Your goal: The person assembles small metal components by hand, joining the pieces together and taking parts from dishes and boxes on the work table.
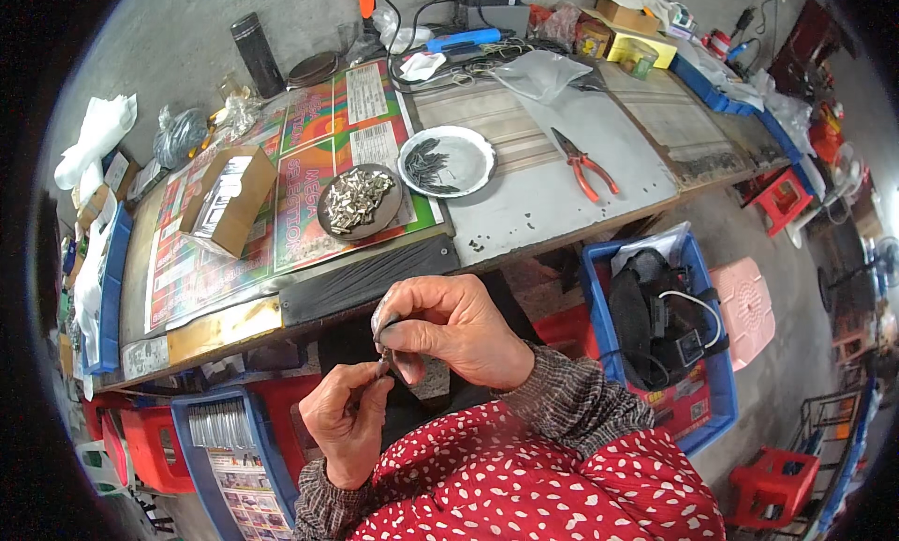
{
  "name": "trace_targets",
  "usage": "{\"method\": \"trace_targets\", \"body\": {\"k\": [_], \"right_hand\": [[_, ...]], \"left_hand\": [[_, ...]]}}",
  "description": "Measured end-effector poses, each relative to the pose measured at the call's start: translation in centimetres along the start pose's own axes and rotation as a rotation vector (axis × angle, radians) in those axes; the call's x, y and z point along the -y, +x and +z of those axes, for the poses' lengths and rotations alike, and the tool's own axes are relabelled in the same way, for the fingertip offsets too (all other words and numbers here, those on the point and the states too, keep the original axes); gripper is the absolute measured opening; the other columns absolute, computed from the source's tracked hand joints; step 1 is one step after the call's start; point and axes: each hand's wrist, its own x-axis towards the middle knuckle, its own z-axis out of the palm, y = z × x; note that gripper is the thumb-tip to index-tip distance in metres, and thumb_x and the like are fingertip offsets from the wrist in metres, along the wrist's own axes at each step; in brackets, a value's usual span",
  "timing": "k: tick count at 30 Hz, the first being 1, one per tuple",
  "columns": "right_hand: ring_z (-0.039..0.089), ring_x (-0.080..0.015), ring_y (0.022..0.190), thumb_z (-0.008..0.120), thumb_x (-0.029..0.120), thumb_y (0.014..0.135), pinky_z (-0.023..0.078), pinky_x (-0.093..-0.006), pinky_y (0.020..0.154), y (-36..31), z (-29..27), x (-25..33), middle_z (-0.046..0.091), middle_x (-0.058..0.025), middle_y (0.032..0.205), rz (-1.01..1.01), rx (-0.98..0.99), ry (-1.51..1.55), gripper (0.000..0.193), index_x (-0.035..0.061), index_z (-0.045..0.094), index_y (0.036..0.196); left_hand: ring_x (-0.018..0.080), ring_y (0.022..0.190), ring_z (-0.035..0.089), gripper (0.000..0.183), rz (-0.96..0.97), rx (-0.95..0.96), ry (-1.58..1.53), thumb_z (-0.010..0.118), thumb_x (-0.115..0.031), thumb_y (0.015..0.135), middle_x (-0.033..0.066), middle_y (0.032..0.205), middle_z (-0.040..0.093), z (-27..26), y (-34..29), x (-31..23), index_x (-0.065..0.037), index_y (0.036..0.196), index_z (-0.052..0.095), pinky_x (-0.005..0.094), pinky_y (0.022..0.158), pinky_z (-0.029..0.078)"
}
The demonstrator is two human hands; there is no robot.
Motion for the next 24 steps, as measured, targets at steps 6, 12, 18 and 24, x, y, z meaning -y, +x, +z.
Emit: {"method": "trace_targets", "body": {"k": [6,12,18,24], "right_hand": [[0.057,-0.0102,0.058,0.059,0.002,0.085,0.046,-0.0212,0.051,0.0,-0.2,-0.1,0.057,-0.0064,0.08,-0.001,-0.005,-0.019,0.006,-0.0031,0.058,0.088],[0.057,-0.01,0.06,0.058,0.002,0.086,0.047,-0.0214,0.052,0.1,-0.5,-0.2,0.057,-0.0064,0.081,-0.006,-0.011,-0.086,0.006,-0.0027,0.058,0.089],[0.058,-0.0087,0.064,0.058,0.001,0.086,0.049,-0.021,0.056,0.2,-0.2,0.2,0.057,-0.0052,0.082,-0.101,0.02,-0.248,0.005,-0.0027,0.057,0.09],[0.057,-0.0067,0.065,0.058,0.002,0.086,0.049,-0.0199,0.057,0.3,-0.2,-0.5,0.058,-0.0034,0.081,-0.09,-0.024,-0.256,0.006,-0.0026,0.057,0.09]], "left_hand": [[0.0109,0.053,0.054,0.013,-0.026,-0.009,0.03,0.067,0.006,0.072,0.0068,0.068,0.06,0.1,-0.1,0.1,0.001,0.083,0.062,0.0217,0.048,0.041],[0.0163,0.053,0.058,0.015,-0.004,-0.026,0.058,0.068,0.005,0.07,0.0089,0.069,0.061,0.2,-0.1,0.3,-0.001,0.083,0.063,0.0243,0.048,0.044],[0.0172,0.053,0.058,0.014,0.059,-0.081,0.073,0.069,0.004,0.07,0.0087,0.067,0.06,0.9,0.0,0.9,-0.002,0.081,0.062,0.0253,0.048,0.043],[0.0173,0.051,0.056,0.014,-0.009,-0.063,0.058,0.069,0.003,0.071,0.0087,0.067,0.06,0.7,0.0,1.2,-0.002,0.082,0.062,0.0251,0.047,0.042]]}}
